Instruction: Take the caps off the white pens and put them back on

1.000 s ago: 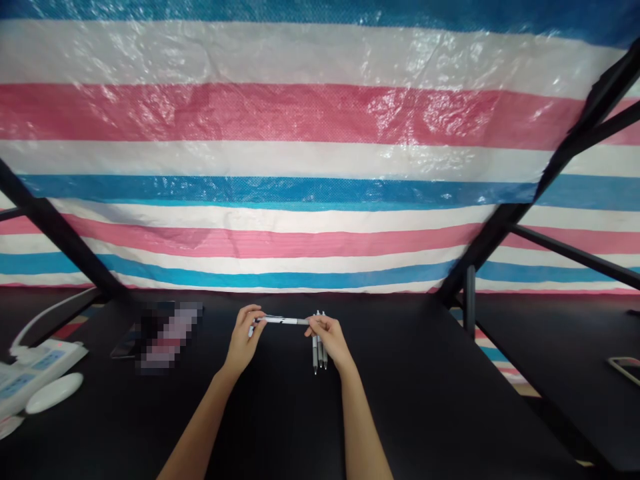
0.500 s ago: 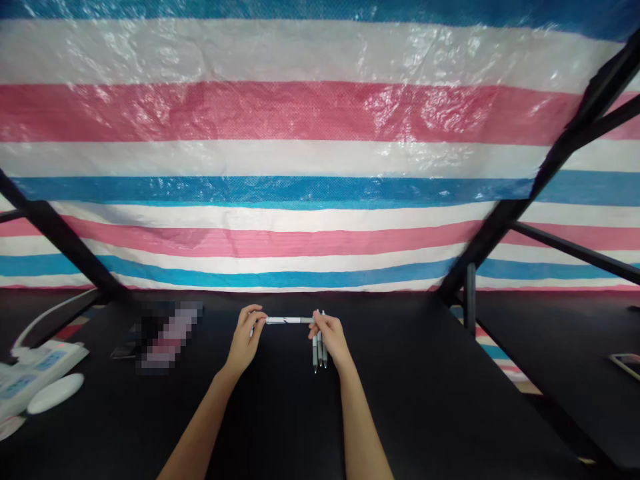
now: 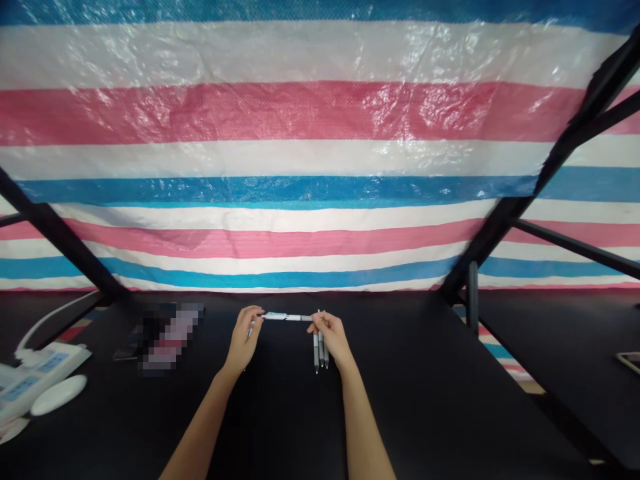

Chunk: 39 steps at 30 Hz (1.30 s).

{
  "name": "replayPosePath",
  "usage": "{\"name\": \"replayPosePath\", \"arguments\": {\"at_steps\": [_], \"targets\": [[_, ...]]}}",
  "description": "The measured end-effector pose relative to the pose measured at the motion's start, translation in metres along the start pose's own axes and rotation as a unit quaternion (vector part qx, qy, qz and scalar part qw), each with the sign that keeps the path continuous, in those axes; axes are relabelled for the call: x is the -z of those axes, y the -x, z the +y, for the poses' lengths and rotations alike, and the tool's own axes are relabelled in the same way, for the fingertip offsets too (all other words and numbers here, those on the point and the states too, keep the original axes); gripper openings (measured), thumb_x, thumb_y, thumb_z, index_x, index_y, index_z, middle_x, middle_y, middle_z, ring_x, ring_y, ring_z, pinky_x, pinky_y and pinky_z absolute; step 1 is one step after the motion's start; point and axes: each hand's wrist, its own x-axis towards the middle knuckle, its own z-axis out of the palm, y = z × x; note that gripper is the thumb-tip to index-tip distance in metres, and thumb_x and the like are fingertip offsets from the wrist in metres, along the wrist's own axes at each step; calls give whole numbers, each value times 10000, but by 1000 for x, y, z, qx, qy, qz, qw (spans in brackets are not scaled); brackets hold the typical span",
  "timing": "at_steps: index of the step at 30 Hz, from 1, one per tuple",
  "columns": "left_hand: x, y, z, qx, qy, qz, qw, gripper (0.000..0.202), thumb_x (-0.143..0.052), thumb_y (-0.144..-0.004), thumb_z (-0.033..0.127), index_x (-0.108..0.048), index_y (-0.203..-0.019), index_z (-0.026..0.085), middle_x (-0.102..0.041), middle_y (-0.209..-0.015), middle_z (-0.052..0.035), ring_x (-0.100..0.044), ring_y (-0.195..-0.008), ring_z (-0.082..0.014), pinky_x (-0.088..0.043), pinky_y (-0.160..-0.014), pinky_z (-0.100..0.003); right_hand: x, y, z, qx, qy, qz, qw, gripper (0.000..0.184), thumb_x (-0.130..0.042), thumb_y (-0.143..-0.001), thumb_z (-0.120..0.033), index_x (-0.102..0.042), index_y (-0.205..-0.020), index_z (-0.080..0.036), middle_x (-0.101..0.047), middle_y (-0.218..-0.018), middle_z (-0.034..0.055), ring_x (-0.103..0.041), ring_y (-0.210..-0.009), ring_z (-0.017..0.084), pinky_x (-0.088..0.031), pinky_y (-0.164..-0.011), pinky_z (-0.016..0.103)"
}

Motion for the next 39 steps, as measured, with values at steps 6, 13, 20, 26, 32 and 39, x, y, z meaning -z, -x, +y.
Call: {"name": "replayPosePath", "arguments": {"at_steps": [6,13,20,26,32,39], "targets": [[-1,0,-2,-8,19,0,1000,216,-391,-884,320,-559,-958,208,-503,-1079,-76,-591,-822,-139,-495,-738,-284,3,-3,6,19,28,-4,999,456,-550,-740,-600,-634,-611,-171,-636,-577,42,-519,-532,137,-408,-596,270],[0,0,-1,-5,6,-18,1000,236,-386,-884,325,-572,-824,194,-529,-1012,-69,-582,-827,-149,-487,-747,-284,3,-2,5,14,38,-4,999,463,-543,-747,-599,-628,-599,-168,-633,-567,43,-516,-526,138,-405,-599,271],[0,-1,-1,-2,30,-20,999,206,-401,-880,329,-545,-962,207,-535,-1000,-58,-586,-755,-131,-493,-715,-280,3,-4,8,10,20,10,1000,448,-568,-720,-605,-614,-617,-171,-638,-561,40,-516,-502,133,-384,-532,250],[1,-2,-1,-7,14,-21,1000,217,-379,-888,334,-547,-863,199,-534,-959,-58,-574,-759,-136,-479,-717,-278,1,-4,8,13,14,3,1000,419,-577,-722,-588,-613,-634,-180,-637,-560,32,-527,-506,131,-397,-527,245],[2,-2,-2,5,22,-35,999,241,-379,-884,352,-566,-898,202,-555,-972,-59,-576,-792,-151,-476,-742,-290,2,-2,5,11,3,9,1000,411,-594,-708,-587,-618,-654,-180,-639,-562,31,-535,-516,137,-419,-559,261],[0,-2,-8,1,42,-20,999,224,-416,-867,360,-569,-920,205,-546,-959,-53,-573,-733,-132,-480,-697,-269,1,-3,6,6,27,7,1000,435,-569,-714,-609,-613,-630,-184,-638,-563,34,-538,-508,140,-421,-558,270]]}}
